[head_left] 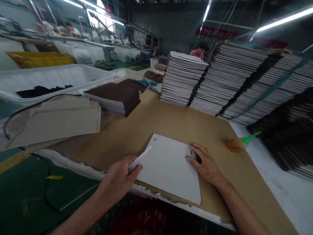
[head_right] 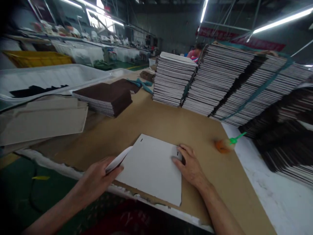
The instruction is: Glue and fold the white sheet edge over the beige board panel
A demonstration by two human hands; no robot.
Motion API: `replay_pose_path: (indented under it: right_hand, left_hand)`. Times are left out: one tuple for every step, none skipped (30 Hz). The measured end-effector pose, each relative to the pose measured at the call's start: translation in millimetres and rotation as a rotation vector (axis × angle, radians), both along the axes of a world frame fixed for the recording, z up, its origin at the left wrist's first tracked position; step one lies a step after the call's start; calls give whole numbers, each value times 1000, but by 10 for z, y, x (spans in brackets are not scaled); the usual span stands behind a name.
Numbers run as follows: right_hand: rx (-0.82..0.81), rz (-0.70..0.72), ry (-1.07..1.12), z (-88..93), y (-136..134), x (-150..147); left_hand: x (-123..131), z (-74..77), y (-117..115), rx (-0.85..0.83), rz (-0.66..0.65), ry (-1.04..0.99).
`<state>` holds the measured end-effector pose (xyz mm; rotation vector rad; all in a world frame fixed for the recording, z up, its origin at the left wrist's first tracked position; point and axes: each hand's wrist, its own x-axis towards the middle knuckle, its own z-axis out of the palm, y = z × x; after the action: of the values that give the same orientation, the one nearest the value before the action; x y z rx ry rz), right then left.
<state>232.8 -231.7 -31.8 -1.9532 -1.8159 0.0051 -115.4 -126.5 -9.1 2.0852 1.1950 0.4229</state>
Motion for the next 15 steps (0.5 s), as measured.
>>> replay_pose_path:
  right_hand:
    - [-2, -2, 2, 1, -13, -17]
    - [-4, -5, 5, 4, -23, -33]
    - [-8, -5, 7, 10, -29, -48]
    - [-10, -5, 10, 19, -31, -61]
    - [-14, -4, 15, 30, -31, -72]
    - [-22, -3, 23, 44, -28, -79]
    - [-22, -5, 36, 59, -24, -82]
    - [-10, -15, 61, 75, -20, -79]
    - [16, -34, 99, 94, -17, -74]
    - [55, -61, 143, 115, -16, -68]
    - [104, -90, 186, 142, -17, -67]
    - [146, -112, 224, 176, -17, -75]
    - [164, -119, 254, 216, -14, -95]
    - [160, -104, 270, 263, -2, -130]
    - [127, -65, 276, 315, 24, -179]
  left_hand:
    - [-22, -8, 9, 14, -10, 42]
    - [-39, -21, 18, 21, -19, 84]
    - [-50, -37, 27, 29, -18, 119]
    - [-57, -55, 38, 36, -14, 145]
    - [-60, -73, 49, 38, -6, 162]
    - [-60, -88, 62, 36, 2, 167]
    - [-58, -99, 74, 29, 5, 160]
    - [-55, -104, 85, 21, 3, 146]
    - [-54, -103, 94, 12, -1, 129]
    - [-57, -95, 99, 5, -7, 111]
    - [-64, -83, 98, 2, -5, 93]
    - [-77, -68, 89, 0, -2, 70]
    - [-94, -52, 73, 3, 12, 42]
    - [-116, -38, 51, 6, 29, 7]
    - [-139, -28, 27, 12, 50, -38]
